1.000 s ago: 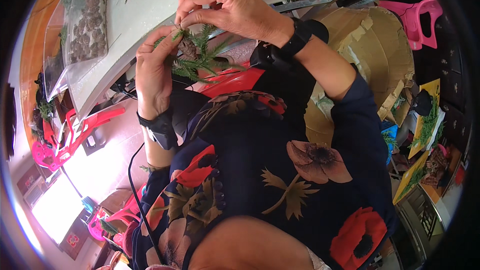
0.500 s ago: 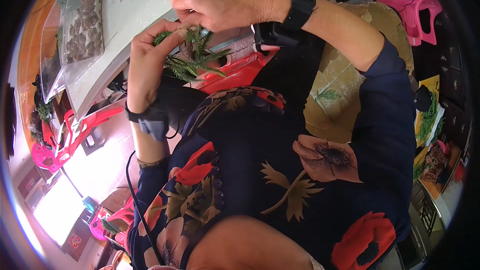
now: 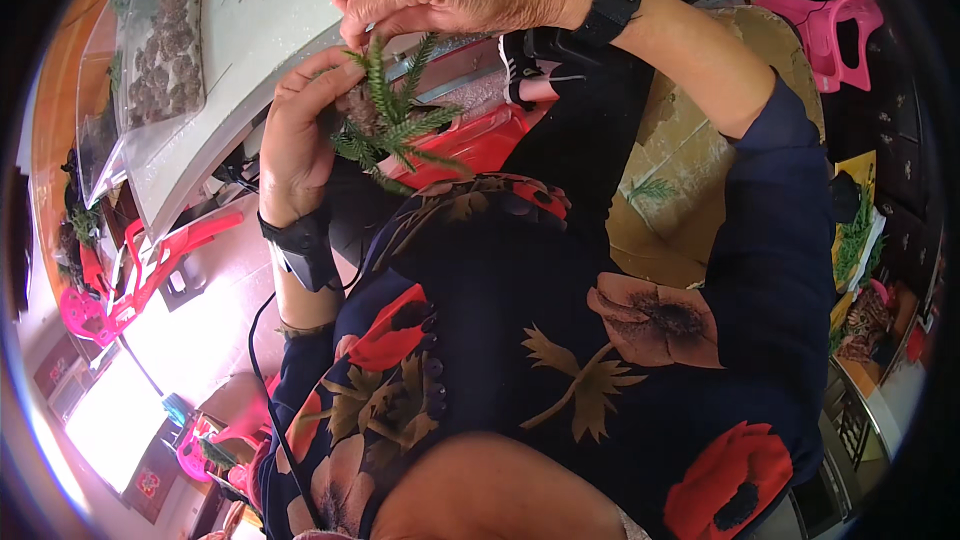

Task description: Trimming foliage sprigs and assembling them with small components using pliers.

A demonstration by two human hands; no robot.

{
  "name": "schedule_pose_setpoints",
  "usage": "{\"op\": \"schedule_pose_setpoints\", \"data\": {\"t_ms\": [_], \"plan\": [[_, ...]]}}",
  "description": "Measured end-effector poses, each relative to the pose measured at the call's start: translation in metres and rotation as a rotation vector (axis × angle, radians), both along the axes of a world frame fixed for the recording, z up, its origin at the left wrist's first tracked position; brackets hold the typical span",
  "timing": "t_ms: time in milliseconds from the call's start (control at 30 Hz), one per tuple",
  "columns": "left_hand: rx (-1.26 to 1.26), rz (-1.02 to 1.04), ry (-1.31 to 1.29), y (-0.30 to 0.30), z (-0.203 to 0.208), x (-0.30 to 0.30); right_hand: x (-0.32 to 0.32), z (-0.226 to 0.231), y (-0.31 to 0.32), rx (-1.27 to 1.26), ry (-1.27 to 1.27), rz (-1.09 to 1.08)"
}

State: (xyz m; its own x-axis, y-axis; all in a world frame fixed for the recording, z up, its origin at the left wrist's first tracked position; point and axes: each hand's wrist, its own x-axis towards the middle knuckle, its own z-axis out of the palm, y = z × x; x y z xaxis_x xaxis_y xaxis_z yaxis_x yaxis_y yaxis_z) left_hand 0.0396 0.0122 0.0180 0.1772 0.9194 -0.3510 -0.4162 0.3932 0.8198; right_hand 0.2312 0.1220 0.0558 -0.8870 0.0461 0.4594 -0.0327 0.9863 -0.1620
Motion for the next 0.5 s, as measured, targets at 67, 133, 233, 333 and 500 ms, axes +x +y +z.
{"op": "schedule_pose_setpoints", "data": {"t_ms": [67, 133, 233, 333, 500], "plan": [[0.002, -0.010, 0.002, 0.001, -0.005, -0.001, 0.000, -0.004, 0.002, -0.066, 0.127, 0.054], [0.005, -0.025, 0.012, 0.001, -0.007, 0.000, -0.001, -0.010, 0.003, -0.100, 0.192, 0.081], [0.281, 0.032, 0.552, -0.006, -0.004, 0.014, -0.005, -0.013, 0.002, 0.242, -0.128, 0.045], [0.481, 0.096, 0.868, -0.007, -0.011, 0.016, -0.003, -0.005, -0.006, -0.012, -0.275, -0.084], [0.368, 0.190, 0.647, -0.008, -0.013, 0.009, -0.001, -0.011, 0.000, -0.445, -0.023, -0.077]]}}
